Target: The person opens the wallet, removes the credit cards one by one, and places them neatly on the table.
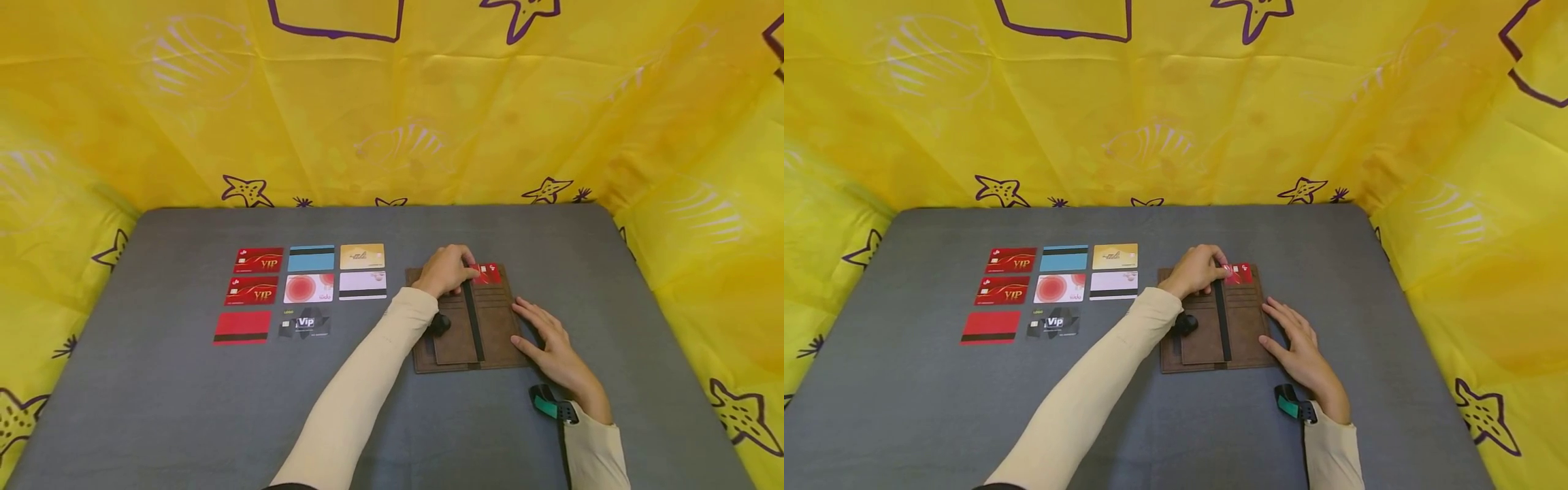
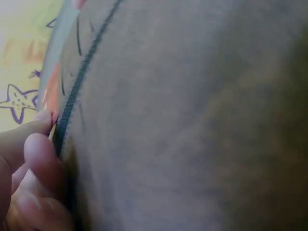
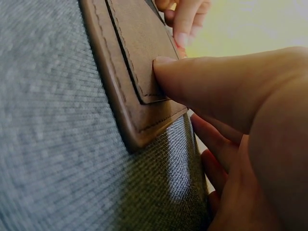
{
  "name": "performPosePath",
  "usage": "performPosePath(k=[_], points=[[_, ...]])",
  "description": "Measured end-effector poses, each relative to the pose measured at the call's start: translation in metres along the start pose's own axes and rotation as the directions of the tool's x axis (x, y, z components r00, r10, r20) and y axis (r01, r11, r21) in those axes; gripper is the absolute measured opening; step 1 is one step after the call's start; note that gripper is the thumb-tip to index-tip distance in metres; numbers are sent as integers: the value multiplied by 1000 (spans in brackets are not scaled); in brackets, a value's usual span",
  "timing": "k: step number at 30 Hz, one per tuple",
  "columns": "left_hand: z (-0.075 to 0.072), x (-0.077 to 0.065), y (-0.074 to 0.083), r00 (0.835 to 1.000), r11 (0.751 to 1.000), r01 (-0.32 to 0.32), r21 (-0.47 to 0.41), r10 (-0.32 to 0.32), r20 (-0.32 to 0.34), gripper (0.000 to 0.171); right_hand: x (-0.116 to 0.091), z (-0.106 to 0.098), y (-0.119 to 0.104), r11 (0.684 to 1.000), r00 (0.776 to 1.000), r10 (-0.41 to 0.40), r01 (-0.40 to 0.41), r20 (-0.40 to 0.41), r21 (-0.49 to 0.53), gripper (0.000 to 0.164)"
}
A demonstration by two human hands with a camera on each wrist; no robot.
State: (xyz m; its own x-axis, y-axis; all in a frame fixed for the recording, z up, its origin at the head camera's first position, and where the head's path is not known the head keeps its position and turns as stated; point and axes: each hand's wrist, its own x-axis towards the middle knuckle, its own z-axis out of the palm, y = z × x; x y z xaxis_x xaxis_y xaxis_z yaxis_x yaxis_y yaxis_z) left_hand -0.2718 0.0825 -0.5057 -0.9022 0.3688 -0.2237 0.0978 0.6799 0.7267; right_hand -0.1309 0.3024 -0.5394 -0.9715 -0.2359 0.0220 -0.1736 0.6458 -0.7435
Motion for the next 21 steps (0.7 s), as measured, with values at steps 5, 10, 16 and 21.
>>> performPosePath(k=[5, 10, 16, 21], points=[[-1, 1, 2, 997, 994, 68, -84, -64, 44, 21, 0, 0, 0, 1000, 1000, -1, 1, 0, 2, 57], [-1, 3, 4, 991, 981, 123, -149, -114, 73, 23, 0, 0, 1, 1000, 1000, -6, 6, -10, 0, 58], [-1, 5, 4, 992, 954, 124, -271, -115, 51, 20, -1, 0, 1, 1000, 1000, 5, -5, -5, 5, 58], [-1, 4, 3, 990, 900, 129, -415, -139, 6, 19, 0, 1, 2, 1000, 1000, 2, -2, -2, 4, 58]])
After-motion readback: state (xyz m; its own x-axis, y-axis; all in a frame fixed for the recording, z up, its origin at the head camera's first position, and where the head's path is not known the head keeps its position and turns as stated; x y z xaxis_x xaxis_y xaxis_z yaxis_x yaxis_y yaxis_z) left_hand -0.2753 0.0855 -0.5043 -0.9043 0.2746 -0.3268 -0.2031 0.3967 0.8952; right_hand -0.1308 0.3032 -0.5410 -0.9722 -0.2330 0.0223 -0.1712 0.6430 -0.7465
